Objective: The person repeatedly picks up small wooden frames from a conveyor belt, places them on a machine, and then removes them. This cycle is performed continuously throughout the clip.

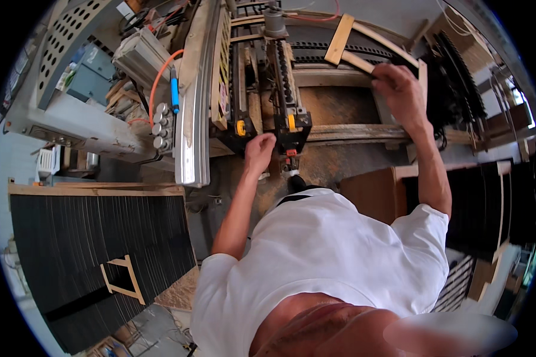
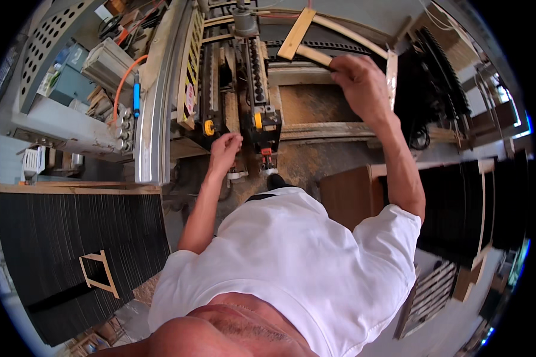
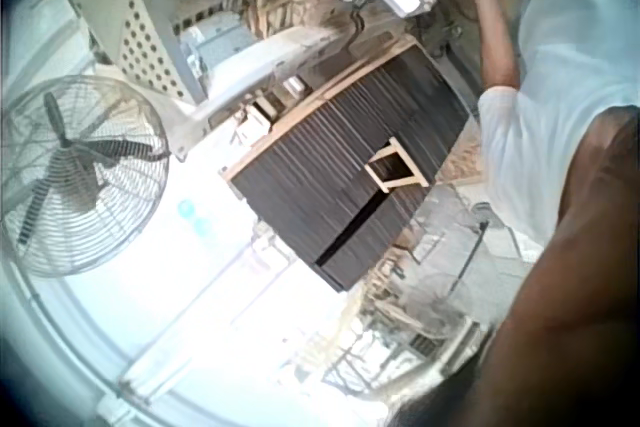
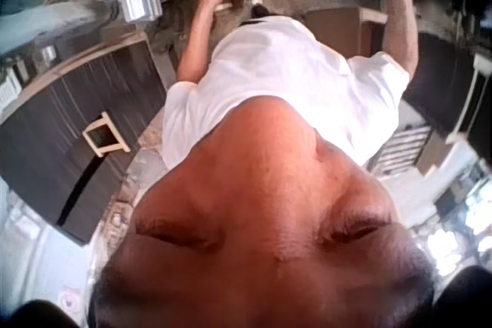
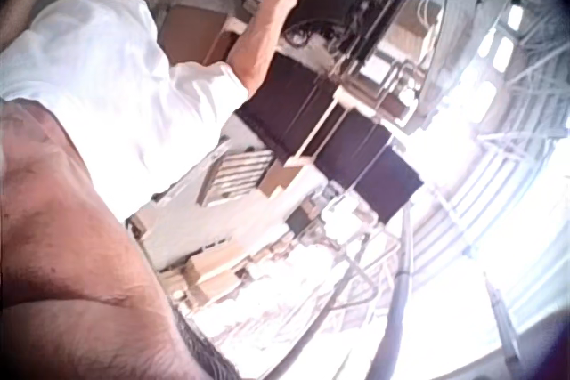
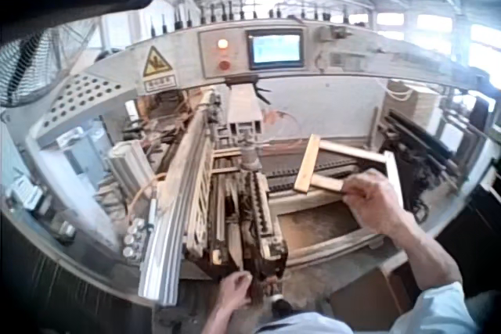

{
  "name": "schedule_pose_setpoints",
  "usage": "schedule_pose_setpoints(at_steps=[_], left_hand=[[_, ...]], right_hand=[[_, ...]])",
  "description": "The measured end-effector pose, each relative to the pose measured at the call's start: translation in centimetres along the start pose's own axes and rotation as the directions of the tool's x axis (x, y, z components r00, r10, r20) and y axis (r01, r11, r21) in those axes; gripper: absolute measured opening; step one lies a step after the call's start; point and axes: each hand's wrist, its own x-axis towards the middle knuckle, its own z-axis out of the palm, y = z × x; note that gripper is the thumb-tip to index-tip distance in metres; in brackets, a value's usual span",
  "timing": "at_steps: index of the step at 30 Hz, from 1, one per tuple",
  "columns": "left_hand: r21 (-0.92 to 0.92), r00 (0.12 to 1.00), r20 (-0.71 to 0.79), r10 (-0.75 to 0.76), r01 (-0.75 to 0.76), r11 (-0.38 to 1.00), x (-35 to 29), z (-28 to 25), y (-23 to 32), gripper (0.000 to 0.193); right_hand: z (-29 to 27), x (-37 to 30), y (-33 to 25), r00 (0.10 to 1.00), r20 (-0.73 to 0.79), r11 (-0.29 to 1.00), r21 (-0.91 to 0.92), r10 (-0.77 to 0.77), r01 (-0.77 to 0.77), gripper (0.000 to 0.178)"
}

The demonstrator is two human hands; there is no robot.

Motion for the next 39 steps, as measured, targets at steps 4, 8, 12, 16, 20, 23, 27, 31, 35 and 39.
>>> schedule_pose_setpoints(at_steps=[4,8,12,16,20,23,27,31,35,39], left_hand=[[-0.046,0.995,-0.096,-0.027,0.023,0.999,9.4,1.0,2.9,0.029],[-0.407,0.971,-0.028,-0.239,0.207,0.890,20.7,2.0,5.7,0.044],[-0.604,0.944,-0.010,-0.329,0.257,0.754,32.4,2.7,4.8,0.046],[-0.736,0.936,-0.074,-0.345,0.183,0.652,41.4,2.0,1.4,0.025],[-0.815,0.950,-0.089,-0.300,0.104,0.571,43.4,1.7,0.6,0.013],[-0.794,0.894,-0.158,-0.420,0.138,0.592,39.6,2.9,1.6,0.017],[-0.697,0.936,-0.092,-0.339,0.183,0.694,26.8,3.6,-0.2,0.021],[-0.752,0.901,-0.022,-0.433,0.270,0.601,9.9,3.5,2.4,0.024],[-0.721,0.845,-0.129,-0.518,0.279,0.634,-2.9,2.2,2.3,0.026],[-0.750,0.815,-0.197,-0.545,0.233,0.619,-9.8,2.2,2.6,0.026]], right_hand=[[3.5,2.1,3.0,0.992,0.122,0.987,0.149,0.044,-0.062,0.020],[4.5,3.4,7.1,0.977,0.193,0.987,0.117,0.091,-0.115,0.020],[5.5,3.5,9.7,0.965,0.214,0.979,0.105,0.152,-0.178,0.021],[6.7,3.5,10.3,0.932,0.285,0.933,0.214,0.225,-0.291,0.020],[8.4,4.7,10.0,0.932,0.334,0.949,0.225,0.139,-0.223,0.018],[10.9,6.9,9.1,0.925,0.379,0.965,0.227,0.038,-0.133,0.017],[15.8,10.8,6.6,0.886,0.421,0.971,0.211,-0.195,0.114,0.019],[25.5,12.8,5.4,0.855,0.357,0.921,0.247,-0.375,0.301,0.018],[33.5,13.3,3.0,0.808,0.294,0.857,0.257,-0.510,0.447,0.022],[38.7,14.2,4.9,0.784,0.311,0.825,0.005,-0.538,0.564,0.028]])
